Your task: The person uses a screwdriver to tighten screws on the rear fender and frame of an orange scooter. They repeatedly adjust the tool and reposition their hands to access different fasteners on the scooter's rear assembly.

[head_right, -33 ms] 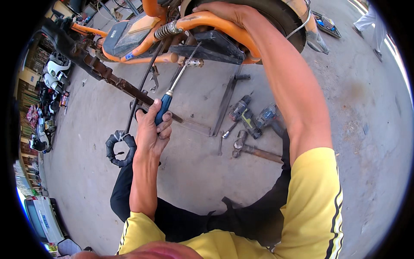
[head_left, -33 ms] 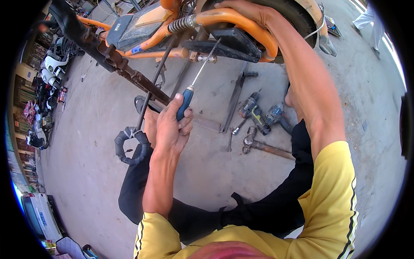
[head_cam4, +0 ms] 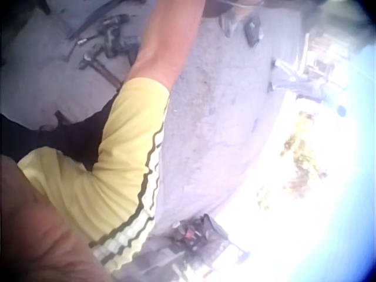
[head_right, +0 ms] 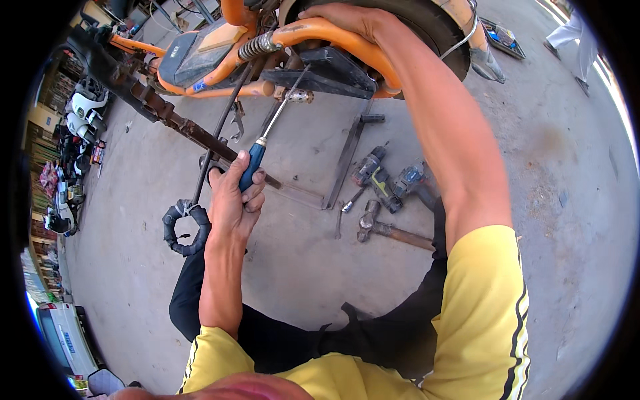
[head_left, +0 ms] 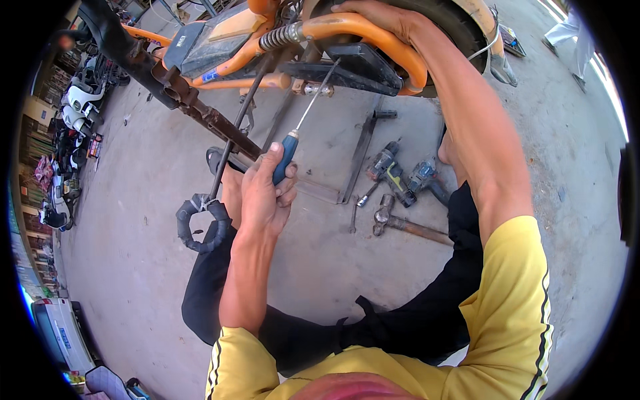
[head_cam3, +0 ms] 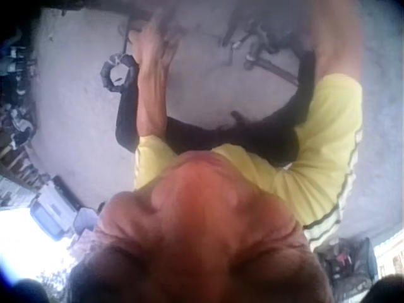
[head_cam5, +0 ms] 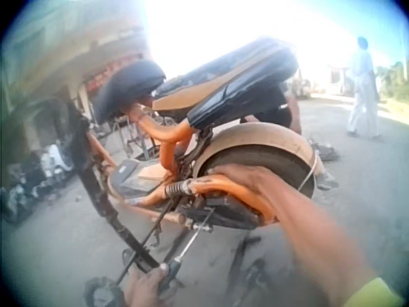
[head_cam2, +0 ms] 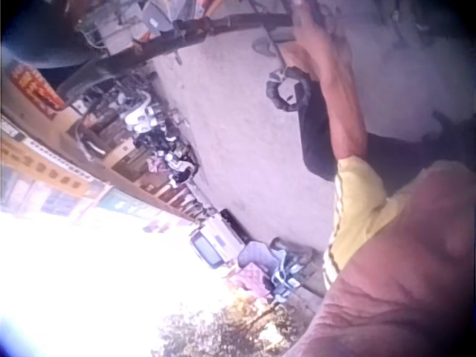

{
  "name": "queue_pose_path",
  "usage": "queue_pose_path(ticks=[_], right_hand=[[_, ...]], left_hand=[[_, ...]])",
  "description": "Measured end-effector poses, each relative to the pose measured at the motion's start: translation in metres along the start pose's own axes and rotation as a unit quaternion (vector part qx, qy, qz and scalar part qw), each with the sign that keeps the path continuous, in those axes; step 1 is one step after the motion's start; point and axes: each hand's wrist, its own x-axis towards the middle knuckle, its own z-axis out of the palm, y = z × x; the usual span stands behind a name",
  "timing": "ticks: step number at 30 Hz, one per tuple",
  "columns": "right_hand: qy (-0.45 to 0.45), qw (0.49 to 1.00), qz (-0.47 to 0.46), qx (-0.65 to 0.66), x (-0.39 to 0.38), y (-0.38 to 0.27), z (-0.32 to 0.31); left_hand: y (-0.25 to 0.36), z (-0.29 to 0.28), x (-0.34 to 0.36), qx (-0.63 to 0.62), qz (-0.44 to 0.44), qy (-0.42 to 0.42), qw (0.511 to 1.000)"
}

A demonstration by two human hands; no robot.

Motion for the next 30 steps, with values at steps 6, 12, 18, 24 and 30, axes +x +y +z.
queue_pose_path(ticks=[6,12,18,24,30], right_hand=[[-0.008,1.000,0.007,0.006,-0.001,-0.007,-0.001],[-0.121,0.989,0.073,0.042,-0.034,-0.033,0.002],[-0.142,0.983,0.104,0.054,-0.041,-0.039,-0.006],[-0.125,0.981,0.128,0.082,-0.034,-0.039,-0.011],[-0.087,0.968,0.211,0.101,-0.073,-0.070,-0.010]], left_hand=[[-0.011,-0.016,0.000,0.195,0.219,0.008,0.956],[-0.030,-0.026,0.010,0.572,0.528,0.117,0.617],[-0.036,-0.026,0.023,0.321,0.305,0.110,0.890],[-0.019,-0.005,0.006,0.058,0.058,0.028,0.996],[-0.029,-0.034,0.020,0.398,0.335,0.077,0.851]])
